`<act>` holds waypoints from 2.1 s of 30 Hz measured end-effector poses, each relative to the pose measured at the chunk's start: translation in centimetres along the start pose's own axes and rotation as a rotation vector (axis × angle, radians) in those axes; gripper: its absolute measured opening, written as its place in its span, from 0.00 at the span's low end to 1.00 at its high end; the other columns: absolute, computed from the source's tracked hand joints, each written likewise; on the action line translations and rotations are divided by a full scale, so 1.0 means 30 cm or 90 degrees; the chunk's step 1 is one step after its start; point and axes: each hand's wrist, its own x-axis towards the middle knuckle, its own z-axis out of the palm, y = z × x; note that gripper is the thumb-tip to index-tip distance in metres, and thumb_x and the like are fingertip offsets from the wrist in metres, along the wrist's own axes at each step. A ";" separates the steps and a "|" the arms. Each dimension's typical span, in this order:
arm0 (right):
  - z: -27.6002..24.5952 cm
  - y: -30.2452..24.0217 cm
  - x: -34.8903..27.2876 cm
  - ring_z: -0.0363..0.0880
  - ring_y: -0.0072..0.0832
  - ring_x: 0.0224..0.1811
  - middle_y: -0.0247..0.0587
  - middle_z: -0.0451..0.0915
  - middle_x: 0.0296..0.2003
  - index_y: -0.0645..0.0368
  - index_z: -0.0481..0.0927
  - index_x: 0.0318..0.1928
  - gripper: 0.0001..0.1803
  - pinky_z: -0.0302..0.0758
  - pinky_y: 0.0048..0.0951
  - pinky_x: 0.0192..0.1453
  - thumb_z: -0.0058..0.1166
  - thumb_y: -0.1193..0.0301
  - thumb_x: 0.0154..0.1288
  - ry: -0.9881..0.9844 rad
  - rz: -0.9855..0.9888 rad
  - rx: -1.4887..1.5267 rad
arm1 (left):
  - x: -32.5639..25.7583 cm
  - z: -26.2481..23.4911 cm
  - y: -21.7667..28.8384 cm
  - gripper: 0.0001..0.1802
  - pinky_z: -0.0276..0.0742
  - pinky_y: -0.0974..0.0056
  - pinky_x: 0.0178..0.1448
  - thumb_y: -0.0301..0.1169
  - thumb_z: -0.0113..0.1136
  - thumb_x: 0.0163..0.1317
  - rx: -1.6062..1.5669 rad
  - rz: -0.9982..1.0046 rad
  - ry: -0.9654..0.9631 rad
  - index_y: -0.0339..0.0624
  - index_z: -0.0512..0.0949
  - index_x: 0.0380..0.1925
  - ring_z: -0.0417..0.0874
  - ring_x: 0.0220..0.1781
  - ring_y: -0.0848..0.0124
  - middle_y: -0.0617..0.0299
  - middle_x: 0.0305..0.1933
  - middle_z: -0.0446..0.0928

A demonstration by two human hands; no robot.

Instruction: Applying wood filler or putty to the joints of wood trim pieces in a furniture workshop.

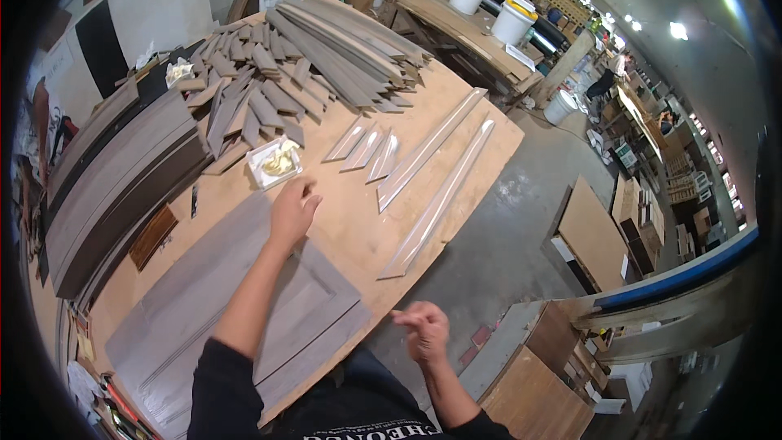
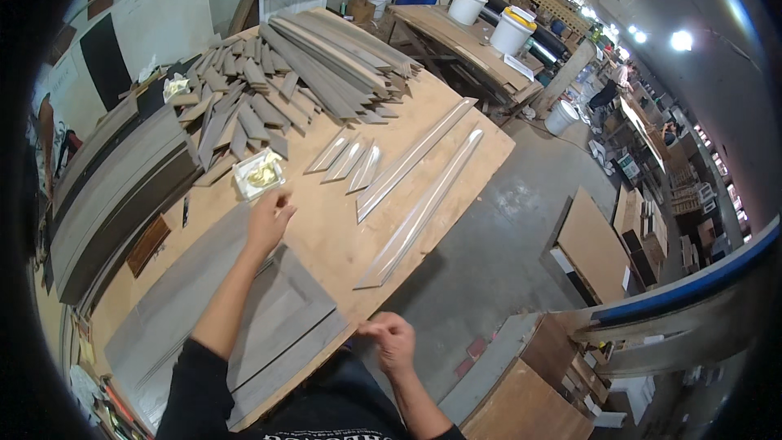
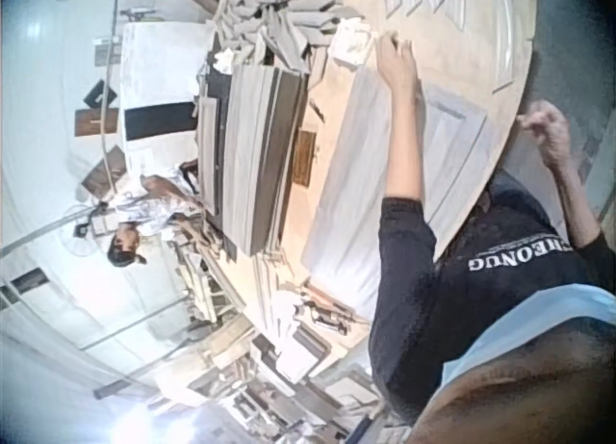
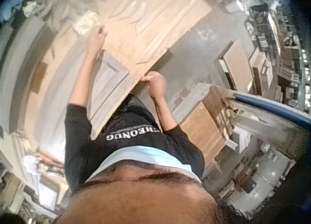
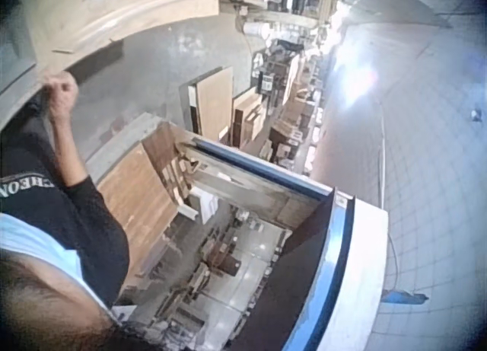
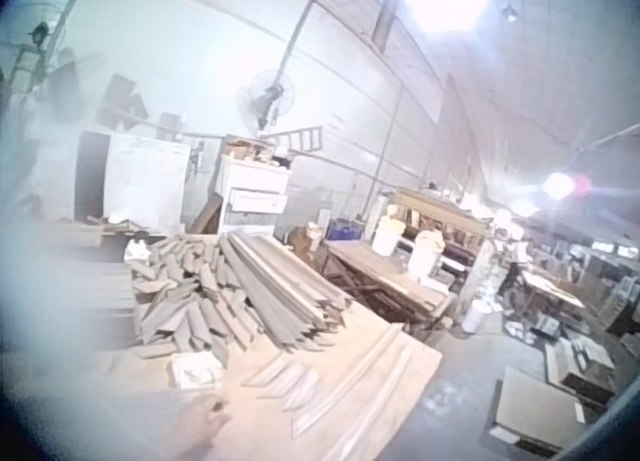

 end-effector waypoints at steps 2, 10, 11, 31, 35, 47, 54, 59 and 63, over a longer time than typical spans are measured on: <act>-0.113 -0.057 0.027 0.74 0.26 0.25 0.33 0.68 0.20 0.54 0.65 0.21 0.17 0.75 0.39 0.46 0.61 0.66 0.56 0.092 -0.026 -0.001 | 0.127 0.135 -0.035 0.18 0.72 0.58 0.48 0.28 0.57 0.53 0.099 0.046 -0.003 0.40 0.71 0.46 0.76 0.47 0.60 0.50 0.44 0.74; -0.294 -0.087 0.132 0.75 0.28 0.32 0.36 0.73 0.25 0.59 0.70 0.28 0.07 0.74 0.34 0.47 0.53 0.73 0.61 0.121 0.007 0.132 | 0.381 0.311 -0.163 0.28 0.72 0.54 0.48 0.21 0.59 0.46 0.346 0.006 -0.086 0.42 0.67 0.51 0.77 0.45 0.53 0.51 0.39 0.76; -0.291 -0.078 0.149 0.75 0.28 0.33 0.37 0.73 0.27 0.60 0.71 0.29 0.06 0.74 0.33 0.47 0.52 0.74 0.61 0.121 0.049 0.127 | 0.383 0.305 -0.157 0.28 0.72 0.54 0.48 0.21 0.59 0.46 0.348 0.005 -0.086 0.42 0.67 0.51 0.77 0.45 0.53 0.51 0.39 0.76; 0.530 0.233 0.239 0.75 0.30 0.51 0.43 0.72 0.53 0.59 0.61 0.63 0.30 0.71 0.27 0.52 0.54 0.70 0.62 -0.454 0.334 -0.012 | -0.615 -0.363 0.162 0.19 0.76 0.67 0.40 0.21 0.63 0.51 -0.379 -0.345 0.116 0.42 0.65 0.39 0.79 0.37 0.69 0.57 0.37 0.75; 0.713 0.220 0.065 0.79 0.33 0.42 0.48 0.78 0.44 0.60 0.66 0.60 0.35 0.75 0.30 0.46 0.62 0.70 0.50 -0.662 0.134 -0.436 | -0.871 -0.640 0.232 0.25 0.70 0.59 0.52 0.32 0.67 0.46 0.171 -0.177 0.224 0.44 0.70 0.45 0.75 0.48 0.61 0.59 0.46 0.73; 1.134 0.387 -0.654 0.78 0.46 0.39 0.46 0.78 0.46 0.56 0.56 0.63 0.45 0.75 0.36 0.44 0.64 0.65 0.44 -1.306 -0.110 -0.855 | -1.597 -1.051 0.194 0.33 0.59 0.52 0.60 0.42 0.67 0.41 0.416 -0.288 0.097 0.44 0.72 0.50 0.71 0.52 0.65 0.61 0.47 0.72; 1.189 0.575 -0.561 0.67 0.48 0.56 0.51 0.69 0.54 0.58 0.62 0.60 0.40 0.64 0.41 0.60 0.65 0.63 0.47 -1.055 -0.424 -0.716 | -1.744 -1.222 -0.054 0.30 0.65 0.53 0.52 0.43 0.70 0.40 0.402 -0.605 0.378 0.42 0.74 0.43 0.75 0.46 0.57 0.54 0.41 0.75; 1.197 0.810 -0.452 0.69 0.39 0.53 0.41 0.73 0.50 0.56 0.72 0.52 0.29 0.64 0.39 0.58 0.62 0.59 0.50 -0.909 -0.443 -0.781 | -1.696 -1.222 -0.194 0.31 0.68 0.53 0.47 0.42 0.73 0.37 0.430 -0.695 0.447 0.41 0.74 0.41 0.75 0.44 0.55 0.53 0.39 0.76; 1.170 0.892 -0.430 0.70 0.37 0.50 0.39 0.75 0.46 0.55 0.76 0.47 0.24 0.66 0.38 0.55 0.61 0.59 0.50 -0.886 -0.414 -0.739 | -1.647 -1.194 -0.211 0.31 0.68 0.52 0.47 0.43 0.73 0.37 0.474 -0.686 0.463 0.41 0.74 0.41 0.75 0.44 0.54 0.53 0.39 0.75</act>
